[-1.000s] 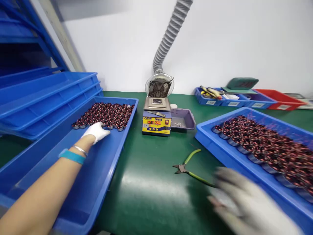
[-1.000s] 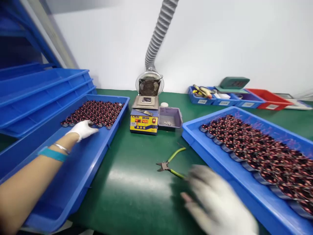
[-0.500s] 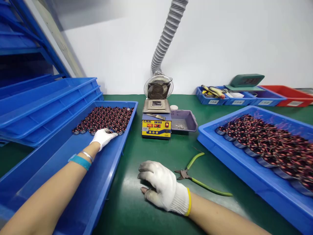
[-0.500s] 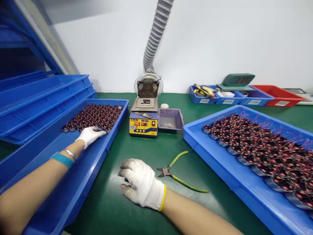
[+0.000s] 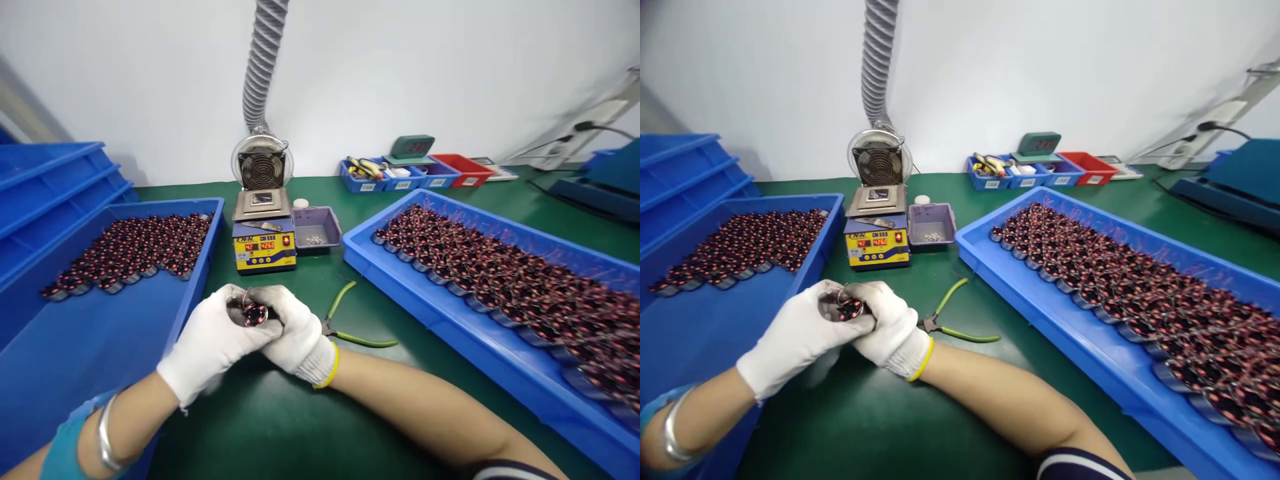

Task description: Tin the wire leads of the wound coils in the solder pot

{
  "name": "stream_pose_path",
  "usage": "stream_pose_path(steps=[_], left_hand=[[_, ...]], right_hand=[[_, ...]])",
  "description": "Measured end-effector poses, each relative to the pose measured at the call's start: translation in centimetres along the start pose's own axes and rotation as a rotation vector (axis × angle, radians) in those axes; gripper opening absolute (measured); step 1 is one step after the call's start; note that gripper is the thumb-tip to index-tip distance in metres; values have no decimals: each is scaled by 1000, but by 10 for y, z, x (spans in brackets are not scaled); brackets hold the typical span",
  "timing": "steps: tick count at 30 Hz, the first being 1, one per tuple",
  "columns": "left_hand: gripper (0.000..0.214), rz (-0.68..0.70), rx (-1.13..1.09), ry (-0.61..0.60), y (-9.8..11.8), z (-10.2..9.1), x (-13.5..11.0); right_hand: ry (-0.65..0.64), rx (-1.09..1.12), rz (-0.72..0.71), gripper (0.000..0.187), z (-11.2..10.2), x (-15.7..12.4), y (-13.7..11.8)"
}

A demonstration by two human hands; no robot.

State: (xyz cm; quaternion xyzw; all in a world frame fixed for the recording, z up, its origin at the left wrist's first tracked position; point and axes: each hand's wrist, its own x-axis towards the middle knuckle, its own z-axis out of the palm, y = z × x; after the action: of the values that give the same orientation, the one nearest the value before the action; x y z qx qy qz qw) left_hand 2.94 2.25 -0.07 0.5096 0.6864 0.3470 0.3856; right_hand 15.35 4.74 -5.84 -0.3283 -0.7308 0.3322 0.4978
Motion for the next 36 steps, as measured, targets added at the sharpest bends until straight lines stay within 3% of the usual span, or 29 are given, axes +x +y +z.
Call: stream_pose_path(steps=[3,10,12,17,18,20,23,25,30,36], left_hand=[[45,-11,-152,-38,-1,-3,2],[30,-44,-314,-31,-7,-8,5],[28,14,-429,46,-9,-10,8],[21,203,-834,369,-4,-30,20],[21,196,-866,360,-3,-34,21],[24,105,-791,223,-4,-36,21],[40,-69,-442,-80,-7,-28,15],[44,-94,-287,-127,-9,-19,11],[33,-9,-294,-15,-11,-7,6],[21,187,-756,265,-12,-19,18]], right_hand=[[54,61,-2,34,-5,-2,4],[-61,101,64,42,-6,-3,3],[-81,90,114,44,-4,-6,2],[-73,66,176,46,-1,-10,0],[-61,76,171,45,-1,-9,0],[-32,94,154,45,-2,-7,1],[1,81,126,44,-4,-5,4],[-3,53,93,41,-5,-5,5],[-53,-6,86,39,-5,-4,4],[-18,-1,175,45,-4,-3,1]])
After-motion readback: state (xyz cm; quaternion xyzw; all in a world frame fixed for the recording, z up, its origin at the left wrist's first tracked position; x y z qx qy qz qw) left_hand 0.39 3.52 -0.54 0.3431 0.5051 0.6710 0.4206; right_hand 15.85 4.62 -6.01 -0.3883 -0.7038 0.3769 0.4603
